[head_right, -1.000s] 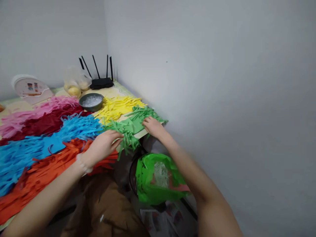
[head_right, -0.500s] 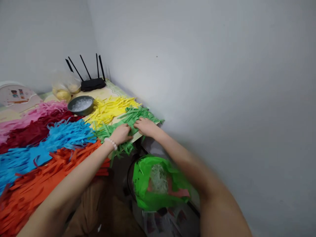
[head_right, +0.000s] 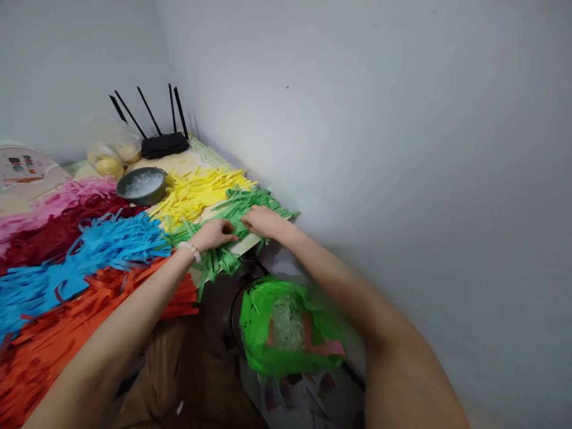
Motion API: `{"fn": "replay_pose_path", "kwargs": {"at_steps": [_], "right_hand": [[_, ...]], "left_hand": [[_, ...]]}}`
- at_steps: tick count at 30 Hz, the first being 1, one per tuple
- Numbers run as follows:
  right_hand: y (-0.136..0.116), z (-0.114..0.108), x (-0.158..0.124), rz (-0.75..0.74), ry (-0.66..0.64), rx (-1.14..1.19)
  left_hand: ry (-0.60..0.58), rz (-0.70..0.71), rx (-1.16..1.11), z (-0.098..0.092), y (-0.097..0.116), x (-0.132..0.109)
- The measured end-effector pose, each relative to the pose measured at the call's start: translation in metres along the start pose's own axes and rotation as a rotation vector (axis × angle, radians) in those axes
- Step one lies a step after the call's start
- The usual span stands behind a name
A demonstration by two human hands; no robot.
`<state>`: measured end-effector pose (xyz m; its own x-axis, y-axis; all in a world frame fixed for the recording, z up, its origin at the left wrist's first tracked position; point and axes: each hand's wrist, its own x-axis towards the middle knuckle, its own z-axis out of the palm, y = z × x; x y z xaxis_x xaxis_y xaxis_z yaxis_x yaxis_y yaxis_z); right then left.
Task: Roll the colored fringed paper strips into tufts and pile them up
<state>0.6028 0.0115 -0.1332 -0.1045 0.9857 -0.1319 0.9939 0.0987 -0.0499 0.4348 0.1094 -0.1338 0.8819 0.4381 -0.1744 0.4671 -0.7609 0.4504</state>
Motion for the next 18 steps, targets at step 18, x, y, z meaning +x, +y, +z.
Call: {"fn": "replay_pose_path", "kwargs": {"at_steps": [18], "right_hand": [[0.0019, 0.0005, 0.0018, -0.021, -0.018, -0.020]], "left_hand": [[-0.024, -0.016, -0.169, -0.0055, -0.0046, 0.0042]]}}
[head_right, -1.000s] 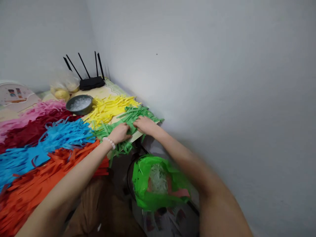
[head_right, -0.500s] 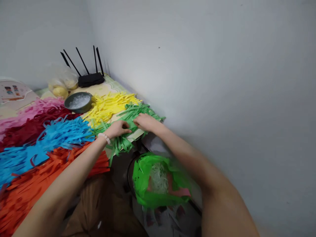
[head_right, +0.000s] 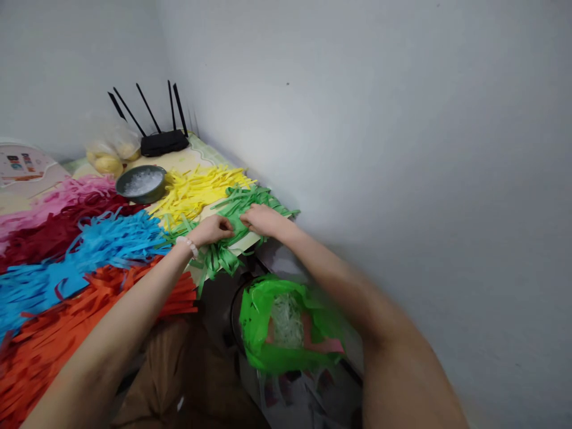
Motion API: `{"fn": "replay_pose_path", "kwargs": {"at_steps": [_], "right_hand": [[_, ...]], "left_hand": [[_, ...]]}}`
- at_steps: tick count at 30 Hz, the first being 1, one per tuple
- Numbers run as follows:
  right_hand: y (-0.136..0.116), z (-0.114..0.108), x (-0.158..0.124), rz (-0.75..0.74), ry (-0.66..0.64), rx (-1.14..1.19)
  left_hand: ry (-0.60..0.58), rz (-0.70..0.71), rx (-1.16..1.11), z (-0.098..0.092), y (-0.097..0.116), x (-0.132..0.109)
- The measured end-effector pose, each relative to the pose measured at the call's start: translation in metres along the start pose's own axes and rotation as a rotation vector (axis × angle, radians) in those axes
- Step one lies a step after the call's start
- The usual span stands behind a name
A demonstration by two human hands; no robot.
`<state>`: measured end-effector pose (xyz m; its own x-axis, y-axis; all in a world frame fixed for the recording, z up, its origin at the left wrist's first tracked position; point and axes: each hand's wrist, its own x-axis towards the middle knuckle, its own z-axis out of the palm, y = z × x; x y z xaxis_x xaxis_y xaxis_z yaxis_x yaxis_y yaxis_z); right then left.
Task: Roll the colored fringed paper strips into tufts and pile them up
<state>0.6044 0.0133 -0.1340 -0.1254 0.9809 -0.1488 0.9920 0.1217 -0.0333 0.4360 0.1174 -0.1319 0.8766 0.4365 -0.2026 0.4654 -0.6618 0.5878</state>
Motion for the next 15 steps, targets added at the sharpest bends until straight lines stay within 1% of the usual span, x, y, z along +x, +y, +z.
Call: {"fn": "replay_pose_path", "kwargs": {"at_steps": [4, 11, 15], "right_hand": [[0.000, 0.000, 0.000, -0.002, 0.002, 0.000], [-0.002, 0.002, 0.001, 0.002, 0.018, 0.022], [-0.003, -0.003, -0.004, 0.032, 0.044, 0.064]], "left_hand": [[0.041, -0.008, 0.054, 0.005, 0.007, -0.001], [0.056, -0.041, 0.125, 0.003, 0.013, 0.000], [0.092, -0.066, 0.161, 0.010, 0.018, 0.000]]}}
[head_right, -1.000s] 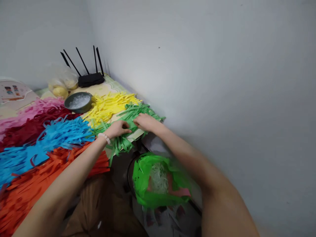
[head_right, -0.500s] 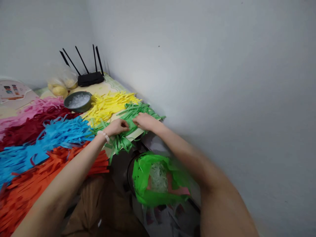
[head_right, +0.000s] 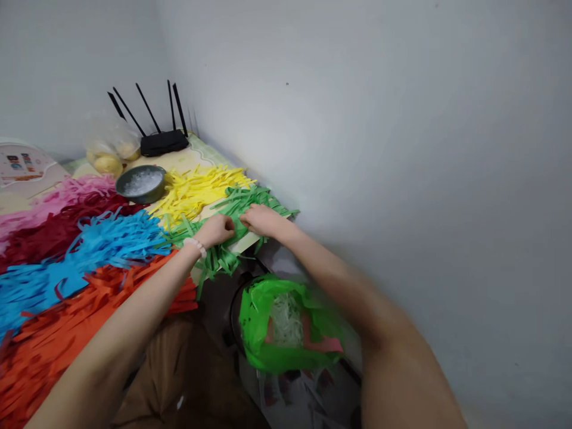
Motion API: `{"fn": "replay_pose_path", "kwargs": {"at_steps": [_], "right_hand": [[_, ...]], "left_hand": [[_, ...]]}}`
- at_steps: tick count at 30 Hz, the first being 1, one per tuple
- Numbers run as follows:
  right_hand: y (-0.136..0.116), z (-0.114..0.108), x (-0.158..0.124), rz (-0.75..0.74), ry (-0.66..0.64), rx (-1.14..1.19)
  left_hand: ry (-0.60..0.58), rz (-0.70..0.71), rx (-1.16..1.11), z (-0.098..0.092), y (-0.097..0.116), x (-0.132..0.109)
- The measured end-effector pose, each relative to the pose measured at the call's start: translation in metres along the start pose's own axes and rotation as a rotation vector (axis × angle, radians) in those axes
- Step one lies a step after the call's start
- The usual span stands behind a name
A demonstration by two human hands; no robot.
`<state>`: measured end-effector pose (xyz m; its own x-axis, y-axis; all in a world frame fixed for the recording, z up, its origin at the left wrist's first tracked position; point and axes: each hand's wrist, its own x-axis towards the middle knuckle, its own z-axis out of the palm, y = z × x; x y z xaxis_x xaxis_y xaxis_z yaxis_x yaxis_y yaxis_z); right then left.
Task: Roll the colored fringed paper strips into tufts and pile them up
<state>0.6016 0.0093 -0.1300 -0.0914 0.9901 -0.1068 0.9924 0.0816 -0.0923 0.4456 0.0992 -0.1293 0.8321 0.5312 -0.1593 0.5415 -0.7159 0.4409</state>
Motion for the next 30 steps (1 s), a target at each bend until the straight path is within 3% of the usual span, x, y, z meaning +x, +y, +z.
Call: {"fn": "replay_pose_path", "kwargs": {"at_steps": [5, 9, 13, 18, 21, 25, 30], "right_hand": [[-0.021, -0.011, -0.023, 0.062, 0.119, 0.071], [-0.055, 0.005, -0.027, 0.084, 0.123, 0.118], [-0.074, 0.023, -0.018, 0.160, 0.108, 0.120], [-0.079, 0.023, -0.016, 0.235, 0.096, 0.133], [-0.082, 0.024, -0.017, 0.281, 0.084, 0.174], [-0.081, 0.027, -0.014, 0.372, 0.097, 0.277], [-0.073, 0.027, -0.002, 0.506, 0.144, 0.476]], "left_hand": [[0.121, -0.069, -0.019, 0.007, -0.001, 0.000], [0.244, -0.085, -0.093, 0.003, -0.007, -0.003], [0.457, -0.057, -0.153, -0.008, -0.009, -0.013], [0.746, -0.066, -0.275, -0.029, -0.021, -0.026], [0.888, -0.090, -0.387, -0.052, -0.039, -0.031], [1.044, -0.147, -0.522, -0.100, -0.074, -0.046], [1.259, -0.257, -0.604, -0.171, -0.126, -0.104]]}}
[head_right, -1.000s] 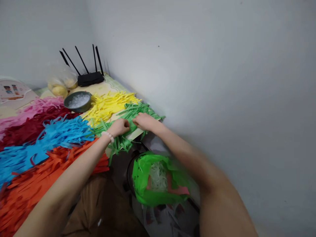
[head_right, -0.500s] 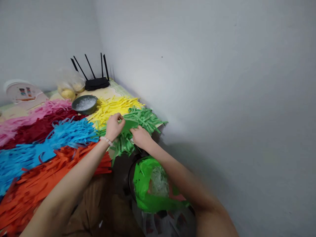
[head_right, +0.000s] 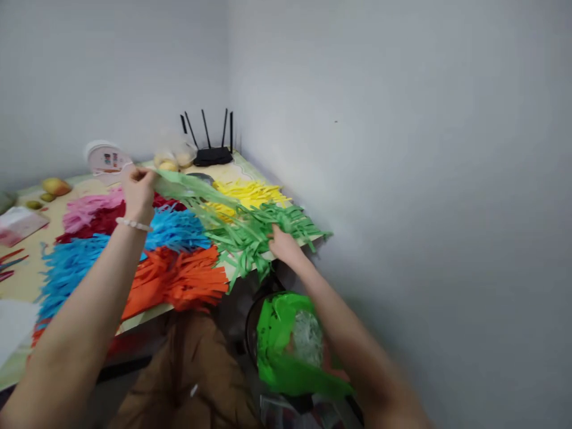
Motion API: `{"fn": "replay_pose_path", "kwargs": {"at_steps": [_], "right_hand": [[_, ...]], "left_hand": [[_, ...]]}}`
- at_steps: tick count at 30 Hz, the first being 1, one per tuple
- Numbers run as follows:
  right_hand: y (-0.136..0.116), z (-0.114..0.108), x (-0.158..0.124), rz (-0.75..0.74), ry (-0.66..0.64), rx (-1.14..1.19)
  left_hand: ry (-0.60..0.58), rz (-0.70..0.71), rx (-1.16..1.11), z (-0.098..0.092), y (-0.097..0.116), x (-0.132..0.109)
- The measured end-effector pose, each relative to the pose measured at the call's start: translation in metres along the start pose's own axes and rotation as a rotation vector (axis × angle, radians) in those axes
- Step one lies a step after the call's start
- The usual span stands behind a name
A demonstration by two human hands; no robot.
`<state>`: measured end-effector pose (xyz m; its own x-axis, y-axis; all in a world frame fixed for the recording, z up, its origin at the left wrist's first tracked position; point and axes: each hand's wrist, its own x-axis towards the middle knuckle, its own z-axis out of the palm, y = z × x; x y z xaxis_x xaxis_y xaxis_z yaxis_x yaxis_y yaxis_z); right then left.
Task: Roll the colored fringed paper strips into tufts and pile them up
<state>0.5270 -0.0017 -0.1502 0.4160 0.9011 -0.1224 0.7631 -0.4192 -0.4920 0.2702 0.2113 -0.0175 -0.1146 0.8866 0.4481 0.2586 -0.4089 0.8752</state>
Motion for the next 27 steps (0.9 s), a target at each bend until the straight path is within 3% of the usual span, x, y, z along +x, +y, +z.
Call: {"fn": "replay_pose_path", "kwargs": {"at_steps": [3, 5, 8, 10, 12, 13, 14, 16, 18, 21, 25, 27], "right_hand": [[-0.002, -0.001, 0.004, 0.080, 0.008, 0.125], [-0.003, -0.003, 0.000, 0.106, 0.039, 0.208], [-0.005, -0.009, -0.015, 0.098, 0.168, 0.329], [-0.020, -0.011, -0.033, 0.080, 0.313, 0.391], [-0.055, -0.004, -0.063, 0.013, 0.489, 0.433], [-0.081, 0.003, -0.083, -0.109, 0.645, 0.487], [-0.112, 0.012, -0.104, -0.328, 0.653, 0.496], [-0.180, 0.033, -0.146, -0.831, 0.489, 0.406], [-0.241, 0.054, -0.174, -1.141, 0.412, 0.287], [-0.290, 0.074, -0.181, -1.262, 0.270, 0.119], [-0.296, 0.067, -0.166, -1.249, -0.026, 0.067], [-0.295, 0.054, -0.165, -1.228, -0.095, 0.071]], "left_hand": [[0.139, -0.005, 0.007, -0.073, 0.005, 0.022], [0.238, 0.033, 0.024, -0.129, 0.009, 0.022], [0.319, 0.143, 0.072, -0.209, 0.016, -0.011], [0.244, 0.212, 0.155, -0.248, 0.018, -0.052], [0.072, 0.303, 0.343, -0.268, 0.019, -0.098], [0.004, 0.324, 0.424, -0.272, 0.019, -0.120], [-0.060, 0.340, 0.482, -0.274, 0.019, -0.140], [-0.163, 0.344, 0.553, -0.274, 0.019, -0.172], [-0.261, 0.362, 0.584, -0.278, 0.020, -0.193], [-0.380, 0.394, 0.583, -0.298, 0.021, -0.207], [-0.355, 0.277, 0.508, -0.328, 0.013, -0.205], [-0.394, 0.181, 0.450, -0.334, 0.006, -0.199]]}}
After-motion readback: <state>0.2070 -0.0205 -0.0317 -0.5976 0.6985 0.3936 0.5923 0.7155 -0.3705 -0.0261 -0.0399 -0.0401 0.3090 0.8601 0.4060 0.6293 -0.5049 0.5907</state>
